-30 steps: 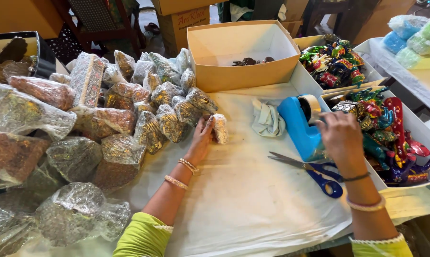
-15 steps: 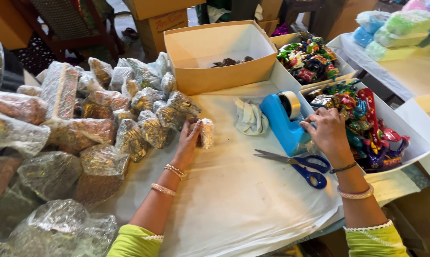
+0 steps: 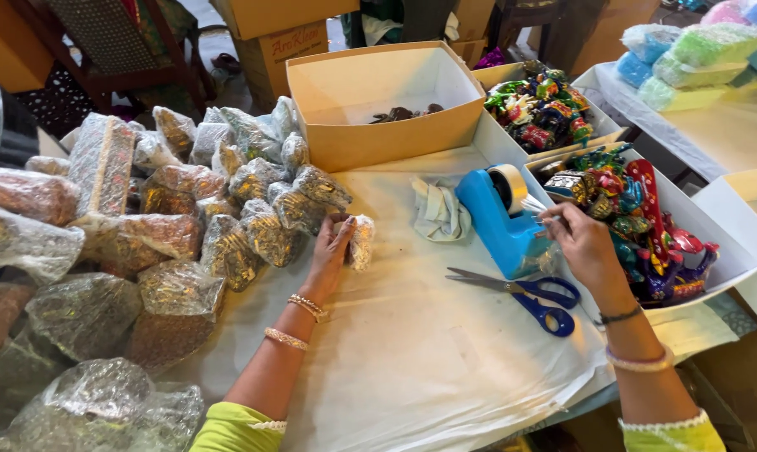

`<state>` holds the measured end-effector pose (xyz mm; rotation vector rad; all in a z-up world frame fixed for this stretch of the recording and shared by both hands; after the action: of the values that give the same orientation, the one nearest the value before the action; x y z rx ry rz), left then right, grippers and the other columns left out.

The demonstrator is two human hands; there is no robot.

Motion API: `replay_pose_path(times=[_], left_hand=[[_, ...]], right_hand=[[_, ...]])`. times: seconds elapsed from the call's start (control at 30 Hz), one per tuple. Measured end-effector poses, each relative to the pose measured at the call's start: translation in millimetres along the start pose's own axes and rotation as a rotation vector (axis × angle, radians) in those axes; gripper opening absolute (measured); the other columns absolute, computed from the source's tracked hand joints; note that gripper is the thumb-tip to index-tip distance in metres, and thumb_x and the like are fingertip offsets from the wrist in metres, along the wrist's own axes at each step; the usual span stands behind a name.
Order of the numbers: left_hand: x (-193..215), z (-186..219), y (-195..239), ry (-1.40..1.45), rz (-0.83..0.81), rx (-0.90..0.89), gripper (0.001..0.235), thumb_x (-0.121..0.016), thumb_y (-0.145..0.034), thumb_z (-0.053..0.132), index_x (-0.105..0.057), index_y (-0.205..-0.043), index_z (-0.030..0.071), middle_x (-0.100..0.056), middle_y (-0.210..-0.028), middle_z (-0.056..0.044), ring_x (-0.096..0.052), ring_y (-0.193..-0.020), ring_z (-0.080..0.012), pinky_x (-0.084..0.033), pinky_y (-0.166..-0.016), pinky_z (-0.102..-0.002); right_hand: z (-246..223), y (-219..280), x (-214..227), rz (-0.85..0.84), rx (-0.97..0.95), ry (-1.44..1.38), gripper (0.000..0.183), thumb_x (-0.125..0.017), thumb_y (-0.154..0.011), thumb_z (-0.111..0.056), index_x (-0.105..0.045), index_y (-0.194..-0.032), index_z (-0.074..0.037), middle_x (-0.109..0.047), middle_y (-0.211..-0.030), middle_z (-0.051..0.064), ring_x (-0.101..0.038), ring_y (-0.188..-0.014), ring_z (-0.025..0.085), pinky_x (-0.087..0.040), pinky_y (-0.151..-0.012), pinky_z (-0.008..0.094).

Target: The person picks up small decorative items from a box and wraps them in bubble wrap. They use a tape dispenser to secure the wrapping and place the finished items on a table alongside other wrapped objects.

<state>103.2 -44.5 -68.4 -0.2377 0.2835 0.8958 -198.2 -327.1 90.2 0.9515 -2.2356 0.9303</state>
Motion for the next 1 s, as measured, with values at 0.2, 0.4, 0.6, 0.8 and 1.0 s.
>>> replay_pose_path(times=[0.2,0.4,0.6,0.8,1.0], left_hand=[[-4,9,5,-0.010,0.000,-0.003,0.029,-0.063,-0.101,0.034,-0.058,-0.118,0.012,-0.052,-0.072,0.007,-0.045,-0.056,-0.0030,-0.037,-0.047,-0.023],[-4,5,4,0.022,-0.020,0.013,0.029,-0.066,-0.100,0.033,-0.056,-0.117,0.012,-0.051,-0.073,0.008,-0.043,-0.058,-0.0022,-0.034,-0.048,-0.022],[-7,1,4,0.030,-0.066,0.026,0.034,-0.067,-0.100,0.033,-0.052,-0.123,0.012,-0.053,-0.072,0.006,-0.045,-0.059,-0.0023,-0.034,-0.049,-0.022],[-12,11,11,-0.027,-0.047,0.033,0.040,-0.068,-0.098,0.031,-0.048,-0.127,0.012,-0.059,-0.075,0.006,-0.049,-0.062,-0.0020,-0.037,-0.051,-0.022],[-15,19,15,-0.137,-0.023,0.014,0.044,-0.069,-0.097,0.033,-0.046,-0.128,0.012,-0.061,-0.076,0.005,-0.047,-0.064,-0.0021,-0.038,-0.053,-0.021]], right_hand=[[10,33,-5,0.113,-0.044,-0.039,0.046,-0.067,-0.095,-0.009,-0.047,-0.136,-0.003,-0.069,-0.086,0.011,-0.070,-0.078,0.014,-0.054,-0.066,0.029],[90,49,-39,0.209,-0.170,-0.287,0.035,-0.068,-0.100,-0.012,-0.047,-0.127,-0.002,-0.070,-0.090,0.008,-0.060,-0.071,0.012,-0.047,-0.062,0.026],[110,54,-55,0.242,-0.241,-0.725,0.021,-0.068,-0.102,-0.018,-0.055,-0.111,-0.003,-0.066,-0.092,0.003,-0.062,-0.078,0.010,-0.056,-0.070,0.026],[128,54,-67,0.215,-0.317,-0.938,0.015,-0.069,-0.100,-0.019,-0.062,-0.105,-0.007,-0.066,-0.090,0.000,-0.062,-0.080,0.009,-0.057,-0.075,0.027],[121,55,-69,0.242,-0.280,-0.862,0.015,-0.068,-0.105,-0.020,-0.061,-0.106,-0.007,-0.064,-0.089,0.001,-0.056,-0.075,0.008,-0.050,-0.071,0.023]])
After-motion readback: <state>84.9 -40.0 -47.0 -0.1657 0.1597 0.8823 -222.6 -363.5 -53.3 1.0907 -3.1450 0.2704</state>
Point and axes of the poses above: each hand's wrist, its own y-axis away from the middle knuckle, its own x-axis out of the back of the hand, z = x × y, the point moved 6 cm from there along -y, towards the middle knuckle
